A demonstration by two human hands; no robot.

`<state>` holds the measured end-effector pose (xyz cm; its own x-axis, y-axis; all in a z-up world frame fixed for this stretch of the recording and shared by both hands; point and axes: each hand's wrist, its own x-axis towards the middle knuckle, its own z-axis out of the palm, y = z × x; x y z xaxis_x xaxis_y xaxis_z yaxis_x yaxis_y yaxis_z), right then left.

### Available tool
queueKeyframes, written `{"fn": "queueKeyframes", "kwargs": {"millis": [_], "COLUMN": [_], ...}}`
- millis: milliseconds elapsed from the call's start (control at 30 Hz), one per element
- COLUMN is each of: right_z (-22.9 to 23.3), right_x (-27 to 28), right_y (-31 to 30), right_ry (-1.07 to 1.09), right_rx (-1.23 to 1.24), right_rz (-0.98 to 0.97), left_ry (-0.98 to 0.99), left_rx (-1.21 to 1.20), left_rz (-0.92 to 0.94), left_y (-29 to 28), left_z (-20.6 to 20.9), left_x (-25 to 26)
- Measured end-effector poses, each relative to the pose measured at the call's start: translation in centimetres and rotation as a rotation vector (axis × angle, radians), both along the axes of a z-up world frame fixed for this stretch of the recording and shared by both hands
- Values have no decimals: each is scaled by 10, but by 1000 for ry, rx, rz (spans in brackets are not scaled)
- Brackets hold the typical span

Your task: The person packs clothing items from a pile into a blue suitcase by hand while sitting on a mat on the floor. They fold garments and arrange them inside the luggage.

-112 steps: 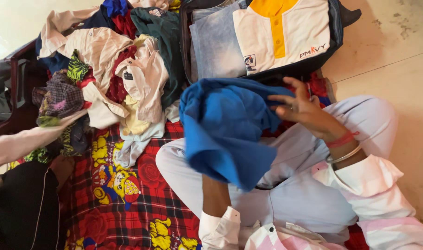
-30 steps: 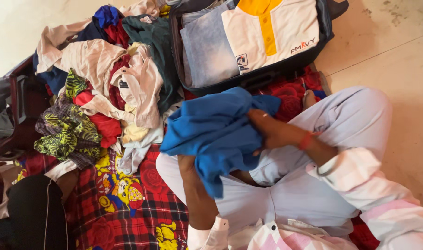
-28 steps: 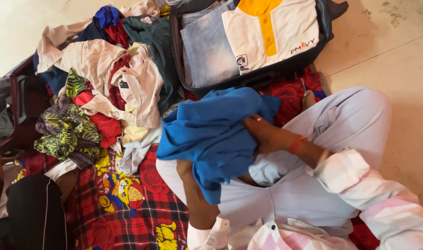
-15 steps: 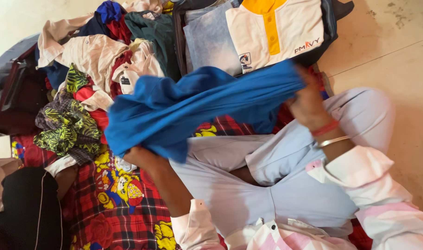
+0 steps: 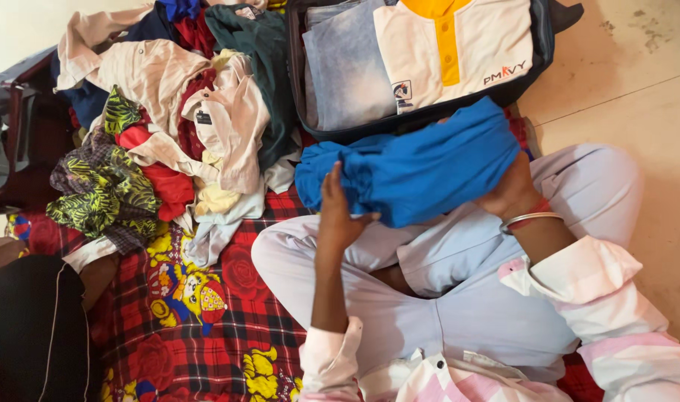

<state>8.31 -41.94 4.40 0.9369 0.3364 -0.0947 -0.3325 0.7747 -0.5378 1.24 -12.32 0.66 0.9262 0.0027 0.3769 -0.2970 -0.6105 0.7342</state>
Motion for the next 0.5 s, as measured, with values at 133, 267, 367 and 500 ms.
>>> {"fn": "queueKeyframes", "kwargs": {"millis": [133,267,367,500], "right_z": [-6,-6,-4,-10], "right_x": [2,9,13,-5], "right_y": [-1,-4,-9,-10], "right_ry": [-69,-141,-195,-235], "right_rx": [-146,-215,-187,-135], "right_rz": [79,119,94,141], "left_ry": [235,557,519,623], "left_rx": [229,129,-878,-1509], "left_rz": [184,91,-253,-401], "left_y": [-17,-11,-21,-45], "left_z": [-63,-133,-138,-63], "left_x": [28,47,36,-6]}}
